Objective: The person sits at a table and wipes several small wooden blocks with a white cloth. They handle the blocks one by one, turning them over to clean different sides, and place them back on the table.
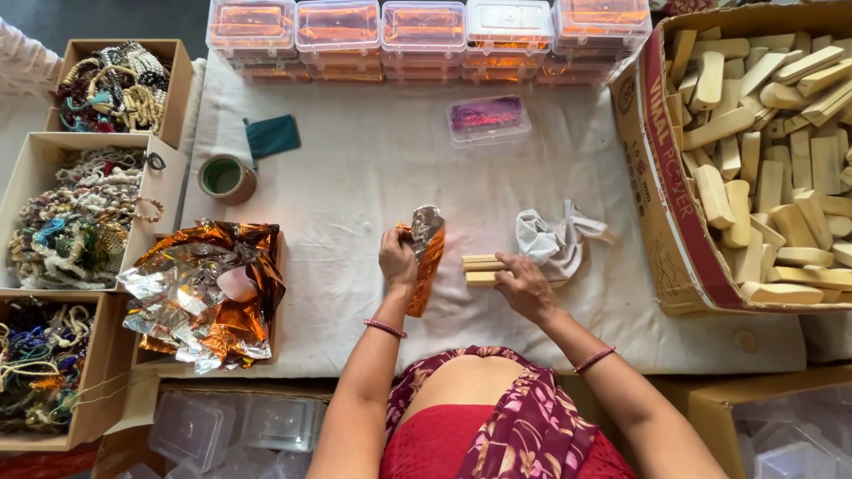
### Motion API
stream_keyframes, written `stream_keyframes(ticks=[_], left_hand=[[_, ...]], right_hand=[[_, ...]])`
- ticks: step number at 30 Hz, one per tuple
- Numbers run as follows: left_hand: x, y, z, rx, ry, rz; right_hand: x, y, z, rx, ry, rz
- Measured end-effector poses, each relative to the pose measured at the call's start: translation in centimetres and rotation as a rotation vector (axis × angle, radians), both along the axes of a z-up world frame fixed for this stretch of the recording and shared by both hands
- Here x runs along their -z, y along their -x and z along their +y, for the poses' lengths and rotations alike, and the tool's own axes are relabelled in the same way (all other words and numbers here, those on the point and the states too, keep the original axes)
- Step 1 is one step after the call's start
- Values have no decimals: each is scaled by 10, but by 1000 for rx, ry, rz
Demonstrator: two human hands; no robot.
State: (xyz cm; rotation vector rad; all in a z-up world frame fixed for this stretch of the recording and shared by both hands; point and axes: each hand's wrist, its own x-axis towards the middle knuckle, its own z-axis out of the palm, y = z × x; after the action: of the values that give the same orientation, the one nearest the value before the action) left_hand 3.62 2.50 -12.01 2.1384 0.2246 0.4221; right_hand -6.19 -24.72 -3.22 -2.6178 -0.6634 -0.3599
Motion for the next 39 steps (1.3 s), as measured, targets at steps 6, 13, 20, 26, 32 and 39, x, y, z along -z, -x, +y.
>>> stream_keyframes(ticks=[6, 13, 20, 26, 32, 39], left_hand=[[-27, 16, 0, 163, -87, -7], [-46, 22, -11, 239, -309, 106], [-74, 35, -18, 138, -639, -80], [-32, 40, -17, 295, -752, -120], [-50, 40, -17, 506, -836, -72], [-37, 37, -15, 465, -728, -121]], right_hand=[[13, 7, -4, -153, 126, -139], [1, -10, 2, -94, -281, 178], [15, -52, -3, 87, -172, 214], [35, -86, -19, 200, -313, 488], [23, -46, 6, 123, -23, 169], [29, -9, 4, 27, -53, 341]])
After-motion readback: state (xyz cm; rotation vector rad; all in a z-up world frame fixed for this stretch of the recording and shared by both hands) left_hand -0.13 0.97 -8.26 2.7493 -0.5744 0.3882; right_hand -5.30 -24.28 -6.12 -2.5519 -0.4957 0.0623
